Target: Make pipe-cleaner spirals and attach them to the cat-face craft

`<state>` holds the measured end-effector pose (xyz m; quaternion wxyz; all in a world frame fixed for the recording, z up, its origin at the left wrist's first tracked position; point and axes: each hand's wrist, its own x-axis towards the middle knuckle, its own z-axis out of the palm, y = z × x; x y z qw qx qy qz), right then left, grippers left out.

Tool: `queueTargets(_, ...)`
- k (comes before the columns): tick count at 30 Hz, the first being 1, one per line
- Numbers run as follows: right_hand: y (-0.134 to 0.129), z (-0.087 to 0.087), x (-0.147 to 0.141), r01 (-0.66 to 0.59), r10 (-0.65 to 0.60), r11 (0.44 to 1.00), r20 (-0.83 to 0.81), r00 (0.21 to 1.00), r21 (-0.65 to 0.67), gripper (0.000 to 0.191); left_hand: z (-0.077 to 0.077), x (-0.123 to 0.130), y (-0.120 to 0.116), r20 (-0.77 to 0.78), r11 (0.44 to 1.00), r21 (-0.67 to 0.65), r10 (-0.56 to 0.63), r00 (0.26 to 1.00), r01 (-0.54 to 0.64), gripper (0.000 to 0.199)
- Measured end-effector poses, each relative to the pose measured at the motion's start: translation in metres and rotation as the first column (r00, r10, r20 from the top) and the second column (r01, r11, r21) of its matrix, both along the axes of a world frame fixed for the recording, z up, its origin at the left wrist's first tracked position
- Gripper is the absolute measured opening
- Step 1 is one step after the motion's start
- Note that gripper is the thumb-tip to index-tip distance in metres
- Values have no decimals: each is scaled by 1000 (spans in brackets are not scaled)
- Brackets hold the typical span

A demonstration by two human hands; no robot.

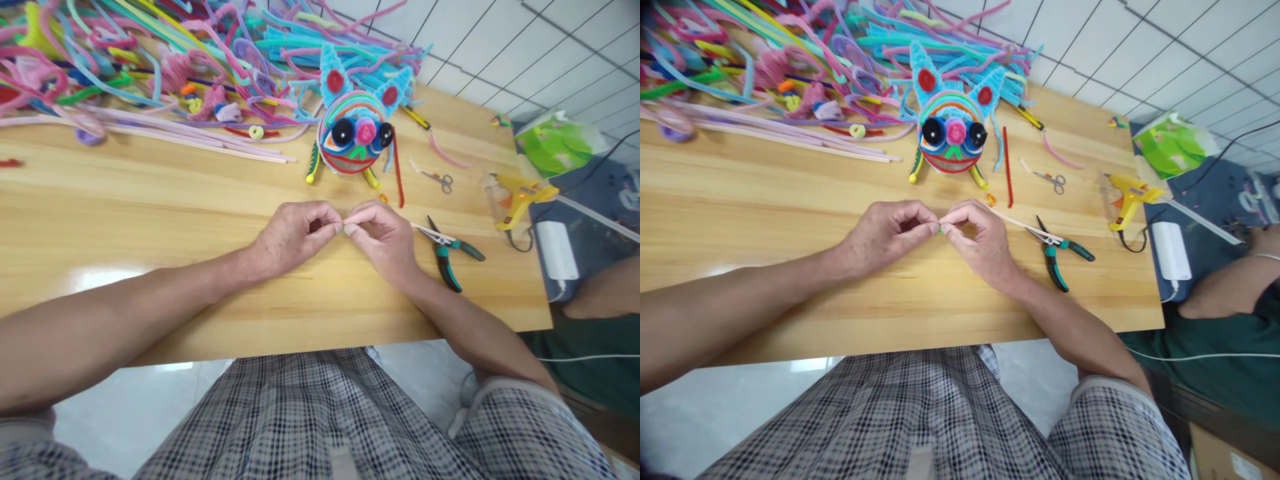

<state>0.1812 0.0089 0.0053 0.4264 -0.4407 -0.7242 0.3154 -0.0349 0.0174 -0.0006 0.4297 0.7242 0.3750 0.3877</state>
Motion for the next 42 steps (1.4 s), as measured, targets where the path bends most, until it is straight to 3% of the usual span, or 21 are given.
queueTargets(5, 0, -6, 2, -19, 14, 995, -56, 998, -99, 3, -1, 0, 1, 3, 1000, 3, 8, 1000, -8, 14)
queueTargets(13, 0, -2, 3, -5, 0, 988, -30, 1000, -154, 10, 3, -1, 2, -9, 1000, -27, 11, 1000, -11, 15)
queueTargets(19, 0, -6, 2, 0, -2, 994, -22, 1000, -106, 8, 2, -1, 2, -9, 1000, -27, 10, 1000, -10, 15)
queueTargets(29, -4, 3, 1, 32, -36, 999, 85, 996, 44, 7, 2, -1, 2, -1, 999, -33, 9, 1000, -9, 16)
queueTargets(42, 0, -7, 2, -16, 9, 990, -50, 999, -143, 5, 0, 0, 1, -17, 1000, -4, -4, 1000, 4, 15)
